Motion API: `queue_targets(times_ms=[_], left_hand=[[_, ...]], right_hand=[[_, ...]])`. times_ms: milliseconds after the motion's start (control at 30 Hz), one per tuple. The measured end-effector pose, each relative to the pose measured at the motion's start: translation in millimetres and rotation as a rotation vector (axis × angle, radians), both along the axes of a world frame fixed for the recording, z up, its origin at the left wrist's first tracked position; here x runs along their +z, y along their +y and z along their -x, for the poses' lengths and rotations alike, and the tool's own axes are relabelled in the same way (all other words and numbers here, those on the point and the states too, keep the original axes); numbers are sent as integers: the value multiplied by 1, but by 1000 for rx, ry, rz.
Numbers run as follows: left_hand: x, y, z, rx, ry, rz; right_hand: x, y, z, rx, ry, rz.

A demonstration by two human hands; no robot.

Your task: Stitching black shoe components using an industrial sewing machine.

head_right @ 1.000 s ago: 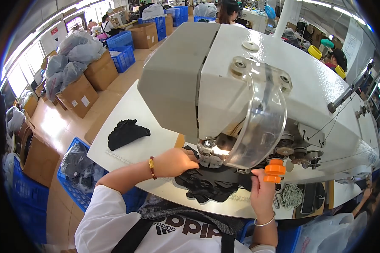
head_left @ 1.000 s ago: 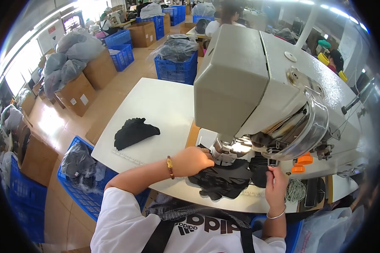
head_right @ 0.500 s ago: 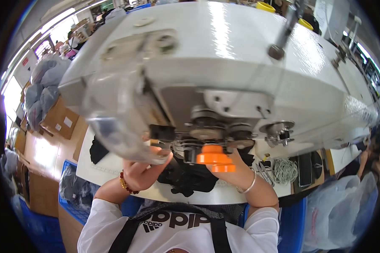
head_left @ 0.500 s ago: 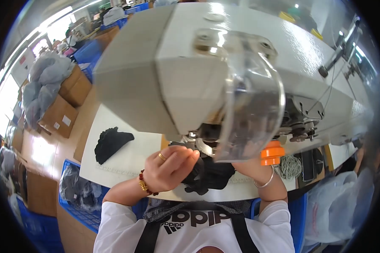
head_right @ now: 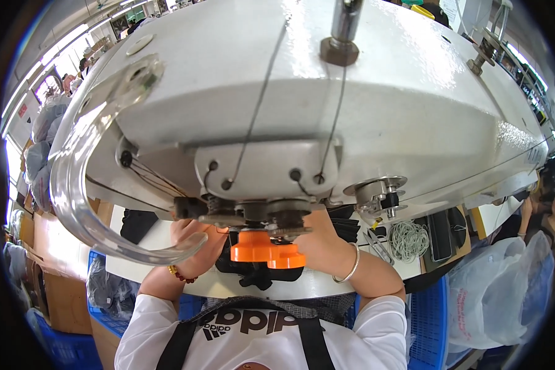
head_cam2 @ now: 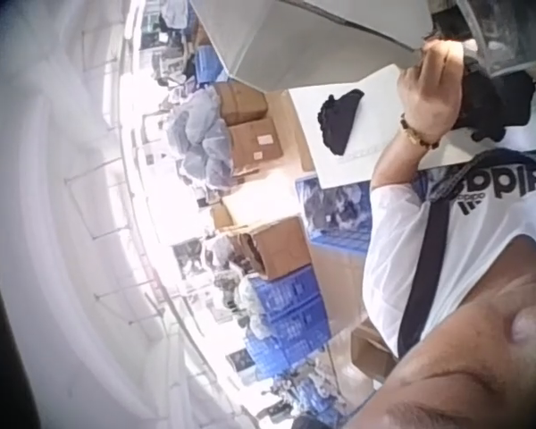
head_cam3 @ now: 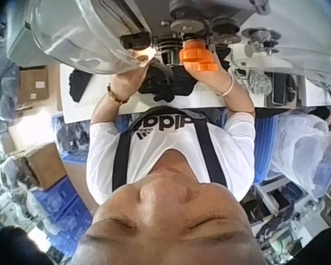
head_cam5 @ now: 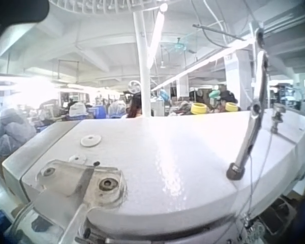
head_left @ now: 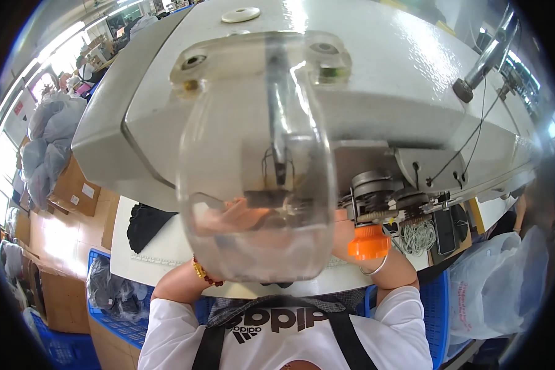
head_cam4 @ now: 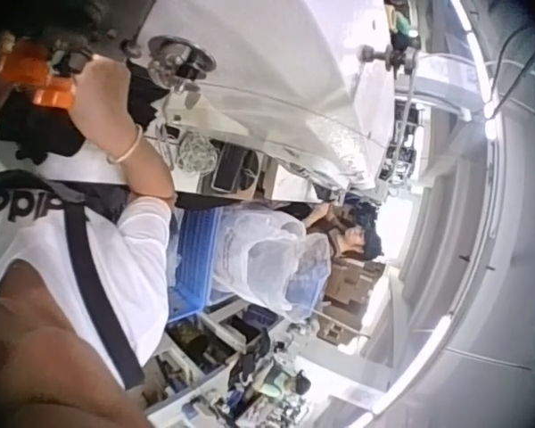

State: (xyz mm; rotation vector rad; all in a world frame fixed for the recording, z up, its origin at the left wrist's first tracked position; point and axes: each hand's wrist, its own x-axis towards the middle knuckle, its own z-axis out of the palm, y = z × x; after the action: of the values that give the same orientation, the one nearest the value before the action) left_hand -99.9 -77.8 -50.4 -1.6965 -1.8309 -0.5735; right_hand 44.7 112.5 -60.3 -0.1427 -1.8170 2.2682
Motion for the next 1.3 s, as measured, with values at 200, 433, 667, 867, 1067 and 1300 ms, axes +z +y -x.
queue_targets(times_ms=[200, 433, 667, 867, 1067, 1300], left_hand=[[-8, 1, 8, -86, -224, -42], [-17, -4, 10, 22, -87, 5], [-9, -4, 9, 29, -70, 102], [-20, 1, 6, -3, -87, -147], [-9, 9, 5, -132, -67, -121], [-7, 7, 2, -86, 76, -109]], right_hand=[[-1, 3, 4, -73, 165, -705], [-3, 11, 11, -190, 552, -1118], [-9, 15, 11, -242, 586, -1446], [-1, 12, 8, -181, 332, -1241], [7, 11, -2, -73, -10, -1243], [-31, 26, -8, -299, 124, -1421]])
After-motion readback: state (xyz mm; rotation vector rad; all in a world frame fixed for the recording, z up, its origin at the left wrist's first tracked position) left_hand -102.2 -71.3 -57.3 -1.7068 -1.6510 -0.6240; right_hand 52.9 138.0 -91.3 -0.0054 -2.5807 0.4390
